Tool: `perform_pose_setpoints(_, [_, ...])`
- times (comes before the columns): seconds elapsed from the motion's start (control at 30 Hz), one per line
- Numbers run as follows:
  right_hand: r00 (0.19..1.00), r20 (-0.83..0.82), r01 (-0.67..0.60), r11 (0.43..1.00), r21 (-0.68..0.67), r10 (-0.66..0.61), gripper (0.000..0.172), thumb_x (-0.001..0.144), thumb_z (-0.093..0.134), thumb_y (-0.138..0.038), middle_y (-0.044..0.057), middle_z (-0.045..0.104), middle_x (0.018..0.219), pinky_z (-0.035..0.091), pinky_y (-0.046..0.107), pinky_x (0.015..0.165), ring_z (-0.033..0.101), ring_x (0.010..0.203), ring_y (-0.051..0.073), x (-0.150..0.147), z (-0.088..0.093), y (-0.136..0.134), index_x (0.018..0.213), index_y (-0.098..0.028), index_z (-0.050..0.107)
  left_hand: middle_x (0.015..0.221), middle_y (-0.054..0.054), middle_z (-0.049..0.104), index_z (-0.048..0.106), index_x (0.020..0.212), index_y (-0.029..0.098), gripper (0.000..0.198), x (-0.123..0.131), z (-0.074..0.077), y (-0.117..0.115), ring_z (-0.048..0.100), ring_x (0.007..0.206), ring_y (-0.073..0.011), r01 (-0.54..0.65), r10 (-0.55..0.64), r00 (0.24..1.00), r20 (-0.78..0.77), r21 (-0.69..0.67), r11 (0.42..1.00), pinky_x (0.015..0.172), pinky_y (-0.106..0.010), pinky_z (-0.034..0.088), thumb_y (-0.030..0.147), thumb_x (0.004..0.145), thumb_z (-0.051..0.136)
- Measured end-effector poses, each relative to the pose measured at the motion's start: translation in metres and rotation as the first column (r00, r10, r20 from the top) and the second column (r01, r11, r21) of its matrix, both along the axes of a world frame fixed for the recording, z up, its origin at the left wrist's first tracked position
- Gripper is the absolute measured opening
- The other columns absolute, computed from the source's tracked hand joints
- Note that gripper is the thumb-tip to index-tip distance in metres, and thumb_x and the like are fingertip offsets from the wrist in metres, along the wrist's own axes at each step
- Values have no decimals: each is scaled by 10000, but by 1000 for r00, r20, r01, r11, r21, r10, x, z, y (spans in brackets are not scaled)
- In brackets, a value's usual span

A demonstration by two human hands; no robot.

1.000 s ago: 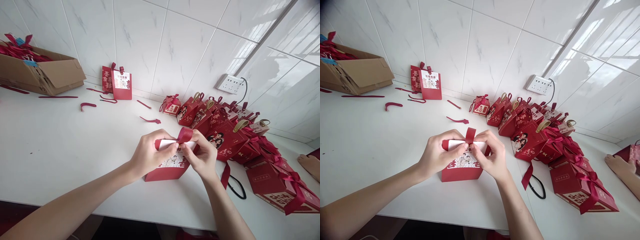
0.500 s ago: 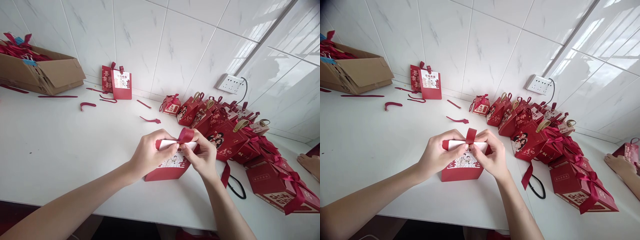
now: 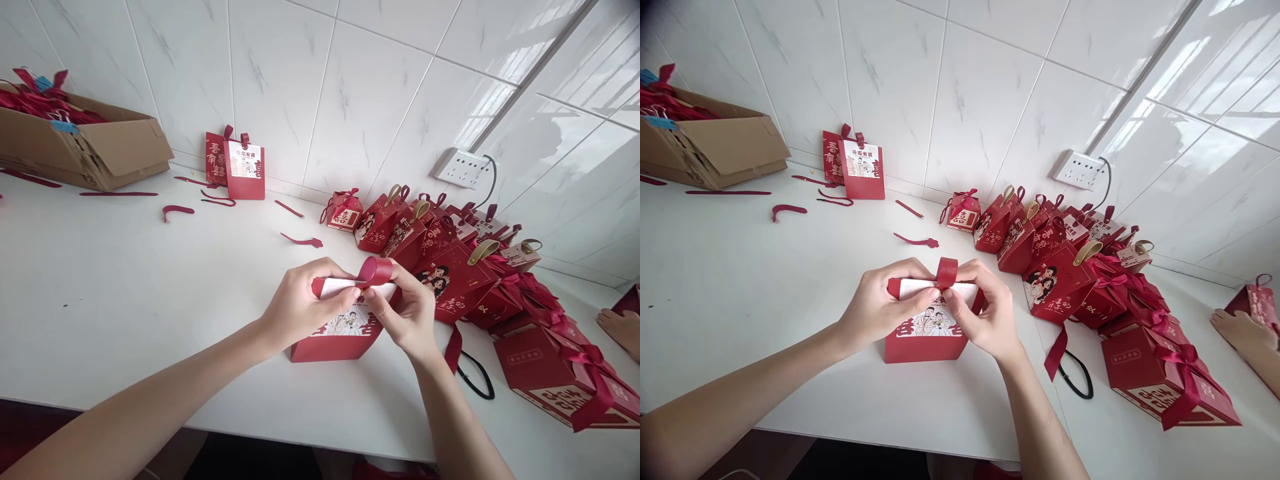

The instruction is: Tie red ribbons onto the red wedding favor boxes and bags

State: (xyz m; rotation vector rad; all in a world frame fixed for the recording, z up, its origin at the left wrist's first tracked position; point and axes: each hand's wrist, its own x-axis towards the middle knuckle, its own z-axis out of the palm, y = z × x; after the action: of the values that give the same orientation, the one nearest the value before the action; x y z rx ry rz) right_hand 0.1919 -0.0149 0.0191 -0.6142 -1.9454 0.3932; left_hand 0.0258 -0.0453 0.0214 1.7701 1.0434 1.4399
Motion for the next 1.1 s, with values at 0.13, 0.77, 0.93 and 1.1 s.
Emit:
perform_pose_setpoints(0.13, [981, -124, 180, 935, 305, -149, 222, 740, 603, -208, 48, 528, 881, 476, 373, 666, 539, 820, 207, -7, -7, 0, 923, -231, 480, 670, 20, 651, 615, 710, 180, 68, 2, -1, -2, 594, 621, -105, -89, 89, 996, -14, 37, 995, 577, -197, 479, 215, 767, 603])
perform_pose_setpoints(0.77, [956, -93, 293, 873, 389, -279, 118, 763, 638, -148, 51, 521, 855, 465, 340, 593, 544, 780, 186, -15, -7, -9, 817, -229, 570, 659, 35, 615, 583, 693, 169, 81, 2, -3, -2, 571, 617, -77, -167, 172, 985, -21, 157, 973, 593, -171, 460, 148, 771, 578])
perform_pose_setpoints(0.93, [953, -110, 301, 845, 442, -282, 141, 770, 642, -110, 35, 518, 856, 477, 339, 623, 549, 788, 169, -17, -9, -8, 827, -228, 589, 669, 24, 624, 596, 704, 159, 75, 2, -6, -1, 579, 625, -83, -175, 181, 983, -20, 177, 968, 597, -179, 464, 169, 777, 584])
perform_pose_setpoints(1.1, [944, -178, 330, 837, 436, -279, 152, 771, 644, -94, 15, 504, 812, 489, 353, 660, 547, 800, 168, -22, -12, -7, 802, -230, 584, 670, 21, 622, 599, 706, 152, 74, 3, -8, 0, 579, 624, -80, -185, 192, 981, -19, 195, 963, 600, -174, 461, 165, 778, 585])
